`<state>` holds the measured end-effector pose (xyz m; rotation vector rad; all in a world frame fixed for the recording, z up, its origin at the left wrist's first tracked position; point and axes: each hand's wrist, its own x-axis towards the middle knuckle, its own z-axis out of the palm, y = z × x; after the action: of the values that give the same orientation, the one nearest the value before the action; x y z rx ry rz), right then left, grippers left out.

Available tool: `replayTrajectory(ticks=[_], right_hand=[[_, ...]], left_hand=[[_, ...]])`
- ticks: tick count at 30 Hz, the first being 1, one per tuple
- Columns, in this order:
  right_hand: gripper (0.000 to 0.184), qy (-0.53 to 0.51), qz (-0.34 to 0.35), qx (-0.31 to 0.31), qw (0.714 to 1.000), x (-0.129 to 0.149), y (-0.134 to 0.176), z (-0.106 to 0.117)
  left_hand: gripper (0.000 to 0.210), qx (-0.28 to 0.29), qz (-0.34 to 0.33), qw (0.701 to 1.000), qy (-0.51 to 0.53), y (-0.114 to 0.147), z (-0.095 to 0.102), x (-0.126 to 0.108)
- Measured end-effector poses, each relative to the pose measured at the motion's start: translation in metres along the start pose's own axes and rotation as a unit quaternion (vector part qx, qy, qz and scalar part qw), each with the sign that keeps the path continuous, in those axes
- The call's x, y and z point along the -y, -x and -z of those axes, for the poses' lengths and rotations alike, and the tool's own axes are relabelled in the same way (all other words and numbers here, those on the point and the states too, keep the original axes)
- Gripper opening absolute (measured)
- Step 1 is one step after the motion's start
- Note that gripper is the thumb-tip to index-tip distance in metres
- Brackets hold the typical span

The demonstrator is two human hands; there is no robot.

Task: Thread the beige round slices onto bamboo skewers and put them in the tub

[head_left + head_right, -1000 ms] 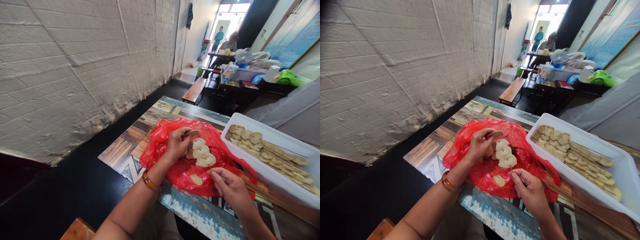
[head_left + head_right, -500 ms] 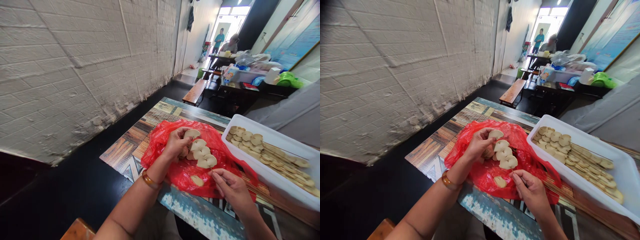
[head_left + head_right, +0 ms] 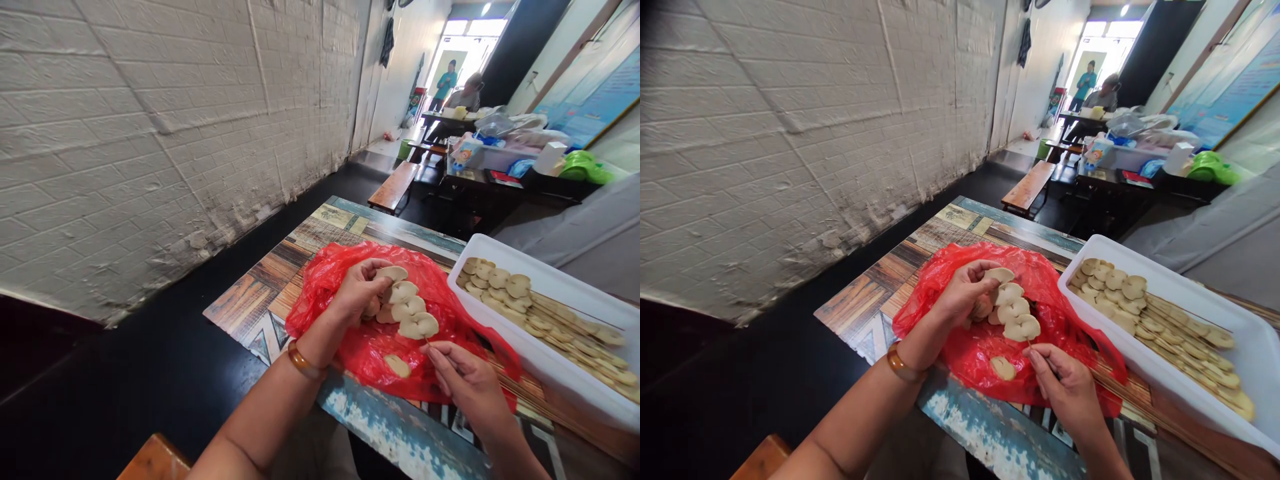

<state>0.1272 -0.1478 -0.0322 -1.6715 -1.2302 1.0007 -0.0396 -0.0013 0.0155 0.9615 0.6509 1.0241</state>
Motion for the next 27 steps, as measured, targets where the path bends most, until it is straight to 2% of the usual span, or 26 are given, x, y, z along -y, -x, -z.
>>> replayTrajectory(ticks=[8,14,27], right_hand=[[0.04,0.039,0.003,-0.005,0.999,0.0,0.0,-0.002],[0.037,0.068,0.018,-0.038,0.997,0.006,0.0,-0.004],[0.028,0.098,0.06,-0.048,0.992,0.007,0.001,-0.004]], left_hand=[[0.027,-0.043,-0.007,0.999,0.027,-0.003,0.002,0.006],[0.03,-0.059,-0.002,0.996,0.066,-0.004,0.002,0.009],[0.029,-0.065,0.014,0.993,0.094,-0.005,0.004,0.01]])
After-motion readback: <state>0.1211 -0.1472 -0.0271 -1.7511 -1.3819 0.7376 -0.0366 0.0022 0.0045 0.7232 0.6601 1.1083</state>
